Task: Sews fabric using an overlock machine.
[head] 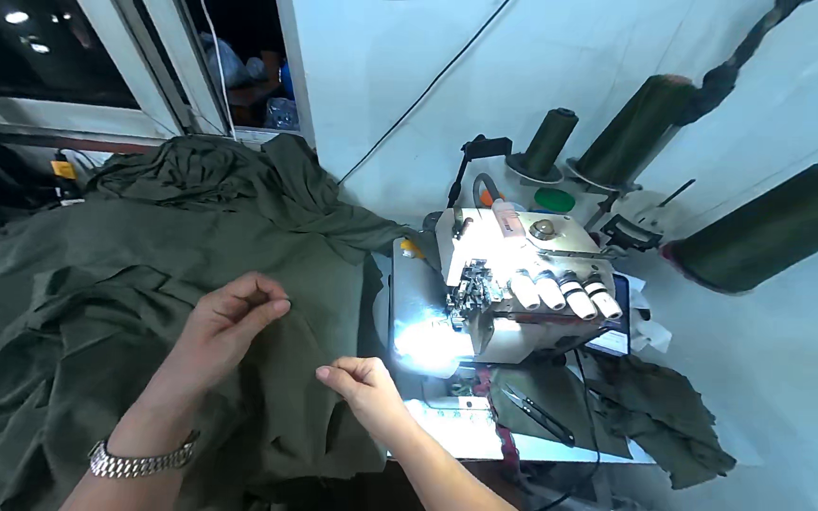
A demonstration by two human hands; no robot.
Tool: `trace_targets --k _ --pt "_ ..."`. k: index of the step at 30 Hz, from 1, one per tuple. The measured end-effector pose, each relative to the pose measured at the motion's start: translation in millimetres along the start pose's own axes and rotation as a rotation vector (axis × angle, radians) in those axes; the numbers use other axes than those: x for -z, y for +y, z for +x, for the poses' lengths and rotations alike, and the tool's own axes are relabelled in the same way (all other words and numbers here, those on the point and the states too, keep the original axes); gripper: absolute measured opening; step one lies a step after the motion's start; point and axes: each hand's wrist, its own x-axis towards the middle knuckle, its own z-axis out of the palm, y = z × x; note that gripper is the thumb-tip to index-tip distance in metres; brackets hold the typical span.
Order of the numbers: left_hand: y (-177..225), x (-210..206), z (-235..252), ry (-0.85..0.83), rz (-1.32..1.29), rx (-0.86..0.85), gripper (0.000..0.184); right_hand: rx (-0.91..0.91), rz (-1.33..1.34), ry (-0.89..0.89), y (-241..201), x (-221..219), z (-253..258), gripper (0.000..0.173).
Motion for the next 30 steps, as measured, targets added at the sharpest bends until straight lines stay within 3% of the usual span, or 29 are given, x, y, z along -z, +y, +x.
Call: trace_targets --k 5,8,12,15,18,23,26,30 --pt "-1 1 -4 0.005 -0.03 0.0 0.011 -0.101 0.277 -0.025 23 3 -21 0.018" --pt "-2 1 -8 0.007 0.008 0.014 0.009 -0.058 0.21 0.057 31 -3 -27 0.011" --pt "3 -8 -8 0.036 0.076 0.026 0.009 -0.039 0.058 0.18 21 -8 -35 0.015" --pt "20 -29 -4 0.138 0.043 0.123 0.009 -0.025 0.048 0.24 13 -12 -41 0.019" --pt "13 -49 8 0.189 -0.035 0.086 0.008 0.043 0.172 0.312 9 -13 -50 0.017" --pt "17 -103 38 0.14 -0.126 -0.101 0.014 0.193 0.251 0.444 -30 10 -79 0.014" --pt "40 -138 50 0.102 -0.196 -0.123 0.016 0.246 0.24 0.508 -50 41 -102 0.015" --pt "50 -168 47 0.026 -0.24 -0.113 0.018 0.216 0.213 0.571 -37 61 -127 0.012"
